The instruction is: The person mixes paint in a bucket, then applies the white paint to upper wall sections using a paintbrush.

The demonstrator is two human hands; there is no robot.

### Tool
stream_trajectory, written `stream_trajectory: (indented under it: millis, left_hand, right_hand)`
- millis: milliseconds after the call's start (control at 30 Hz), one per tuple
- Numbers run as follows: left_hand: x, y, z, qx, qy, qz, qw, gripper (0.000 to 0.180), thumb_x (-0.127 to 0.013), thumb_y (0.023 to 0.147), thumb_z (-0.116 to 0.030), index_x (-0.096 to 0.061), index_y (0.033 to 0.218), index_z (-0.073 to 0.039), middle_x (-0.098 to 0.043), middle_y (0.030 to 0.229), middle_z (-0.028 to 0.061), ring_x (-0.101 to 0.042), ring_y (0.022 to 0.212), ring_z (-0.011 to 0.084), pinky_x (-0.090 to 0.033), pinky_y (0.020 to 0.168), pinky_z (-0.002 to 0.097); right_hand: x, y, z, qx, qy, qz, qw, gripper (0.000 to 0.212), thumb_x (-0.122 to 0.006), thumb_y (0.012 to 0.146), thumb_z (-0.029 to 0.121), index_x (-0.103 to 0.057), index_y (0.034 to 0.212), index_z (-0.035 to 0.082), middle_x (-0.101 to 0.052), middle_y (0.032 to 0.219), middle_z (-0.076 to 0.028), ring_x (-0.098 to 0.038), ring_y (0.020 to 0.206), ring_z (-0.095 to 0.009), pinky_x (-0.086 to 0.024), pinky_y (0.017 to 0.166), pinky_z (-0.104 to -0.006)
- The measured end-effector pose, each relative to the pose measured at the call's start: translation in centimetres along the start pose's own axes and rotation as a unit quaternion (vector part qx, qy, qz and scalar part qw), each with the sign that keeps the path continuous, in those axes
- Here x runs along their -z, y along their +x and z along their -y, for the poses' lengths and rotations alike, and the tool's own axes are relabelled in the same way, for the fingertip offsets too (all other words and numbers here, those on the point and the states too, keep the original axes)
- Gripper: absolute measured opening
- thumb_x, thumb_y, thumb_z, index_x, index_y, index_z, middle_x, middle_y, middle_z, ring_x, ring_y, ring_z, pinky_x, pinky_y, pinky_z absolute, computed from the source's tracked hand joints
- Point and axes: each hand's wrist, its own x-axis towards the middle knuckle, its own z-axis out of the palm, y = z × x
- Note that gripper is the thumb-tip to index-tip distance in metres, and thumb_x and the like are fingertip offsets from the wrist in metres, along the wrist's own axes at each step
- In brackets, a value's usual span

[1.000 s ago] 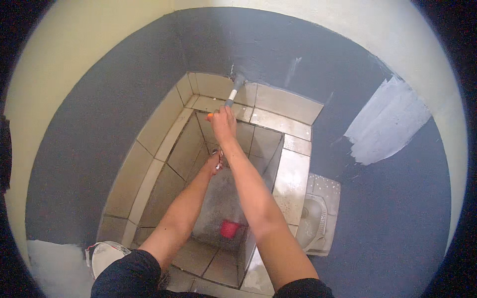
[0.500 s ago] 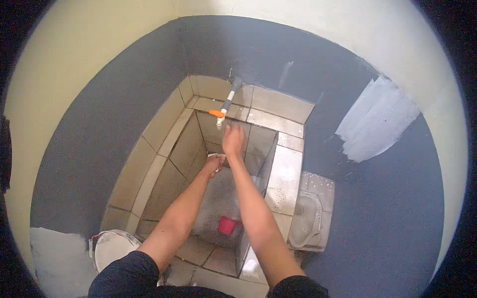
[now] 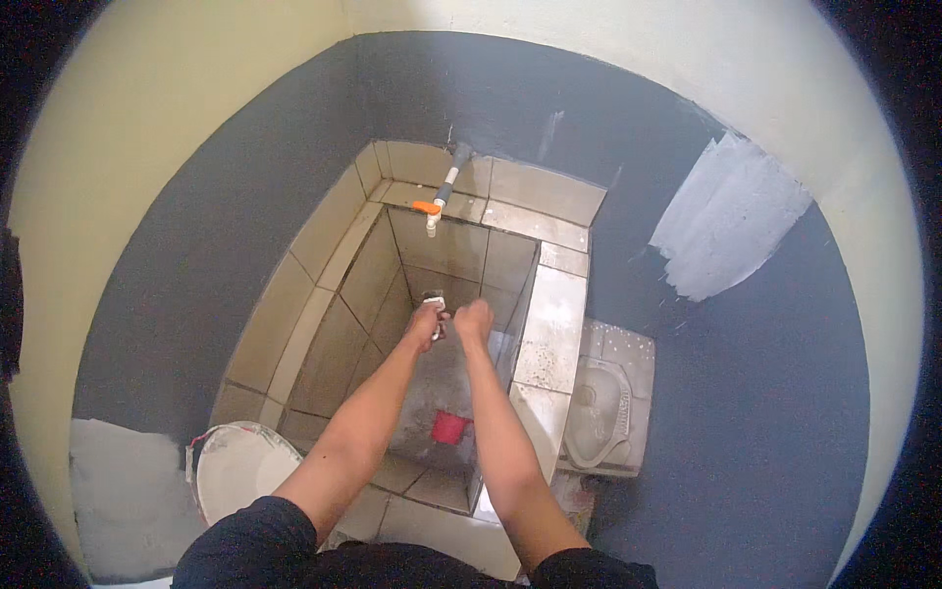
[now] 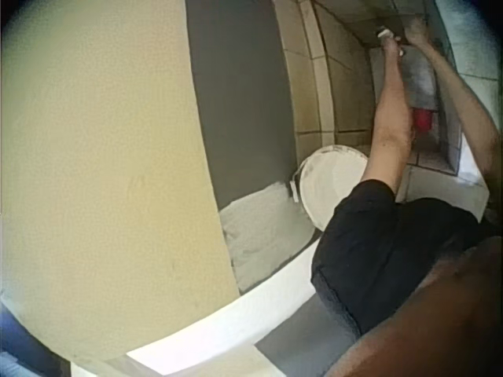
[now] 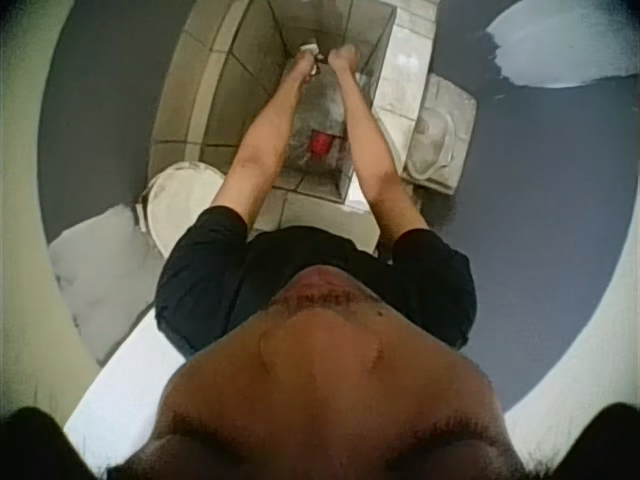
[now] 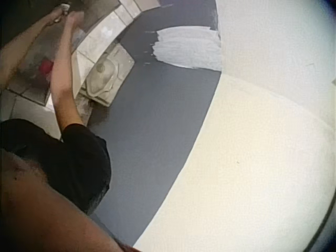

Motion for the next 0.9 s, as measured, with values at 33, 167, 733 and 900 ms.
stream_trajectory:
  millis: [33,167,733,900]
  left_hand:
    - [-0.9,-1.3,1.3,-0.062,0.007,-0.034,0.997,0.023,-0.045,0.095,-0.011,-0.044,0.117,-0.011,-0.060,0.088,0.0070,-0.054,0.062,0.0159,-0.043,0.050,0.0347]
    - [-0.5,-7.5,7.5,-0.098,-0.024,-0.090,0.991,0.033,-0.039,0.092,-0.004,-0.031,0.123,-0.014,-0.061,0.098,0.0169,-0.061,0.081,0.0271,-0.052,0.069,0.0463]
    - [-1.7,-36.6,25.7,-0.021,-0.263,0.092,0.960,0.023,-0.054,0.093,-0.031,-0.055,0.108,-0.013,-0.066,0.102,0.0108,-0.063,0.090,0.0234,-0.052,0.073,0.0417]
    - [2.1,-41.1,30.2,-0.081,0.228,-0.328,0.913,0.031,-0.055,0.090,-0.027,-0.067,0.084,0.000,-0.070,0.082,0.0133,-0.066,0.073,0.0285,-0.049,0.070,0.0429]
  right_hand:
    - [0.6,-1.8,-0.2,0.001,0.000,0.000,1.000,0.027,-0.057,0.088,0.025,-0.061,0.100,0.001,-0.064,0.090,-0.024,-0.063,0.067,-0.041,-0.051,0.060,-0.0476]
    - [4.5,-11.9,2.9,-0.306,0.372,0.342,0.807,0.044,-0.037,0.099,0.046,-0.058,0.111,0.008,-0.063,0.098,-0.013,-0.063,0.070,-0.028,-0.053,0.058,-0.0461]
    - [19.5,-37.7,-4.8,-0.152,0.193,0.321,0.915,0.035,-0.054,0.097,0.028,-0.056,0.101,-0.006,-0.063,0.082,-0.017,-0.063,0.067,-0.027,-0.052,0.055,-0.0417]
    - [18.4,-42.8,-4.2,0.031,-0.021,0.278,0.960,0.031,-0.054,0.088,0.016,-0.064,0.093,-0.013,-0.064,0.099,-0.036,-0.066,0.095,-0.043,-0.054,0.076,-0.0457]
